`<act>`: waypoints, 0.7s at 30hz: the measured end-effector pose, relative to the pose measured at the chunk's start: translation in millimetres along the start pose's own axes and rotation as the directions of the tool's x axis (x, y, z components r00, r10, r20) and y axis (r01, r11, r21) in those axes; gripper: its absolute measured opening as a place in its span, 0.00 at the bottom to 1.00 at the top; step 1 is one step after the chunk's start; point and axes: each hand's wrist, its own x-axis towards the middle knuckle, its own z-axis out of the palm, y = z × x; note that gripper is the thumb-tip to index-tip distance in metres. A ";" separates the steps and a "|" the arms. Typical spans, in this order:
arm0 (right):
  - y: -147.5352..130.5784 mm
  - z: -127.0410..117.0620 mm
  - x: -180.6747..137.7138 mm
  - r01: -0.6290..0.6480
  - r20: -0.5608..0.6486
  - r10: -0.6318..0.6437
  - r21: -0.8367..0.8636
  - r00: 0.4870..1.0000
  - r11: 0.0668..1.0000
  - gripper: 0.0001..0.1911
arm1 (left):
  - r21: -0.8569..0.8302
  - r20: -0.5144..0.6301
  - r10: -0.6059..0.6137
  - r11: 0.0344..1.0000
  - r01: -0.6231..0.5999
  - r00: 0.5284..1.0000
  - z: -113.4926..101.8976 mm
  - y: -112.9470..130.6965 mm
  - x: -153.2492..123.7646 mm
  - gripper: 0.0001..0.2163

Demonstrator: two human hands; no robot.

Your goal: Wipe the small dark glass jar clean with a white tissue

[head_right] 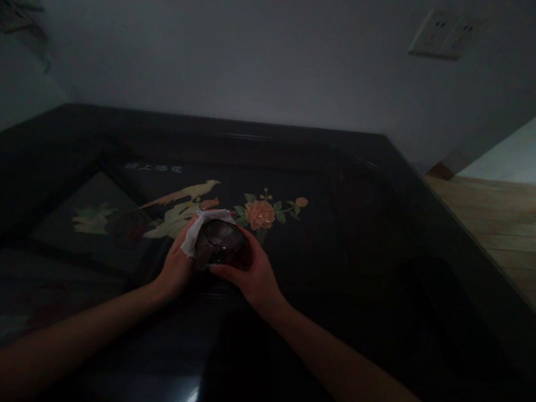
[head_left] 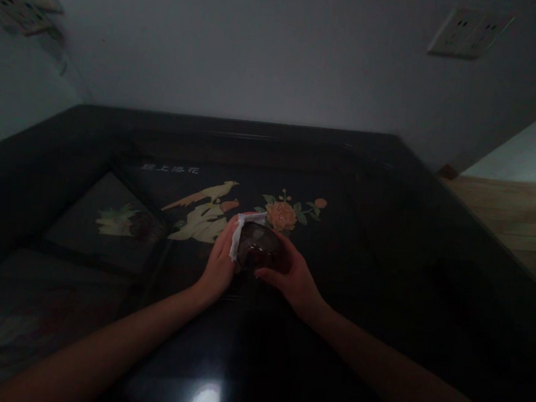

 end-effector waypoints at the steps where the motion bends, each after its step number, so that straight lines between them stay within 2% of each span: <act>1: 0.7 0.9 -0.5 0.010 0.000 -0.010 0.002 1.000 1.000 0.40 | 0.002 0.006 0.006 1.000 -0.006 1.000 0.6 1.2 -0.7 0.12; 6: 0.6 4.7 -3.9 0.077 -0.005 -0.077 -0.048 0.997 0.996 0.45 | -0.011 0.072 0.034 0.999 -0.033 0.997 1.9 1.9 -4.7 0.16; 10: -0.8 5.2 -6.9 0.120 -0.034 -0.127 -0.151 0.991 0.981 0.47 | -0.009 0.094 0.031 1.000 -0.030 0.995 1.2 -0.7 -7.6 0.17; 13: -0.2 4.8 -8.6 0.140 -0.027 -0.149 -0.201 0.989 0.969 0.46 | 0.008 0.086 0.038 0.999 -0.039 0.996 1.4 0.2 -9.6 0.18; 17: 0.1 3.7 -10.2 0.157 -0.025 -0.170 -0.268 0.985 0.951 0.45 | 0.016 0.130 0.057 0.998 -0.059 0.990 1.8 1.2 -11.2 0.18; 21: -2.5 2.3 -10.8 0.200 -0.029 -0.225 -0.358 0.974 0.912 0.44 | 0.066 0.173 0.123 0.988 -0.137 0.977 0.3 -3.9 -10.9 0.21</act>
